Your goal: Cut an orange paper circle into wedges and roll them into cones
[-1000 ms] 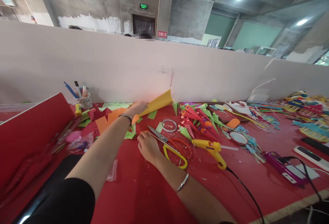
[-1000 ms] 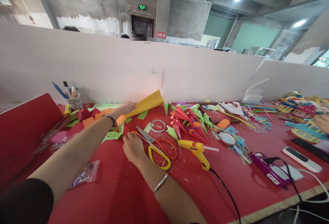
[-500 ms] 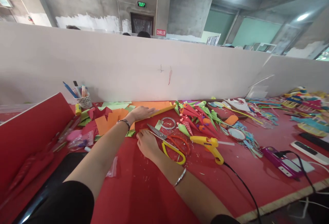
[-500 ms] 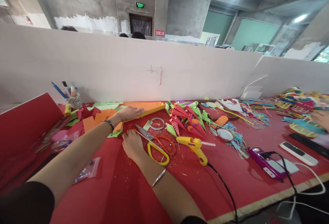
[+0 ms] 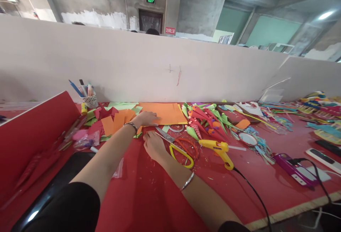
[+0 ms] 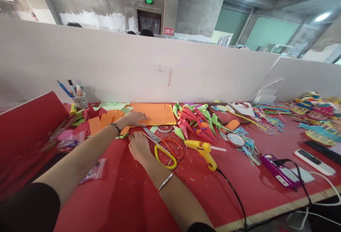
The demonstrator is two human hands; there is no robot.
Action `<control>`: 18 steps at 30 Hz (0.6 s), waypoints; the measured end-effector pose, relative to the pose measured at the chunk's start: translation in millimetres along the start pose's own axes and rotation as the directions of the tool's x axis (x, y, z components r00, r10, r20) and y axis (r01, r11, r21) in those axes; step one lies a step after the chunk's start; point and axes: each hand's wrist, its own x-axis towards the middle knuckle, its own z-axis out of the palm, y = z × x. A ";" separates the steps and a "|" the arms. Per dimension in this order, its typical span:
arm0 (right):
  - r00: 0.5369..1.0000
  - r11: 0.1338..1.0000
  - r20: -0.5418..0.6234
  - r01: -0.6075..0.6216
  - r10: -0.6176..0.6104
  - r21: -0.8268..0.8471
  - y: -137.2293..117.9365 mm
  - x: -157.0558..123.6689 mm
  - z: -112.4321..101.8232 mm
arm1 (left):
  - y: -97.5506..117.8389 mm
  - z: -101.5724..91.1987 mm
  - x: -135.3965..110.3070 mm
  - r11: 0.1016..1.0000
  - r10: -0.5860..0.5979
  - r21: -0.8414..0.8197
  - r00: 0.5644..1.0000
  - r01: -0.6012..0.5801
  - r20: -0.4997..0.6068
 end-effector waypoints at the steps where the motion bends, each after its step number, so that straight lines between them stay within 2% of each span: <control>1: 1.000 1.000 0.001 0.003 -0.003 -0.001 0.1 0.0 -0.1 | -0.1 -0.1 -0.2 1.000 -0.013 -0.005 1.000 0.013 0.002; 18: 1.000 1.000 0.004 0.008 -0.008 -0.013 0.1 -0.7 -2.5 | 5.3 -11.9 0.5 0.992 -0.110 -0.052 0.993 0.112 0.051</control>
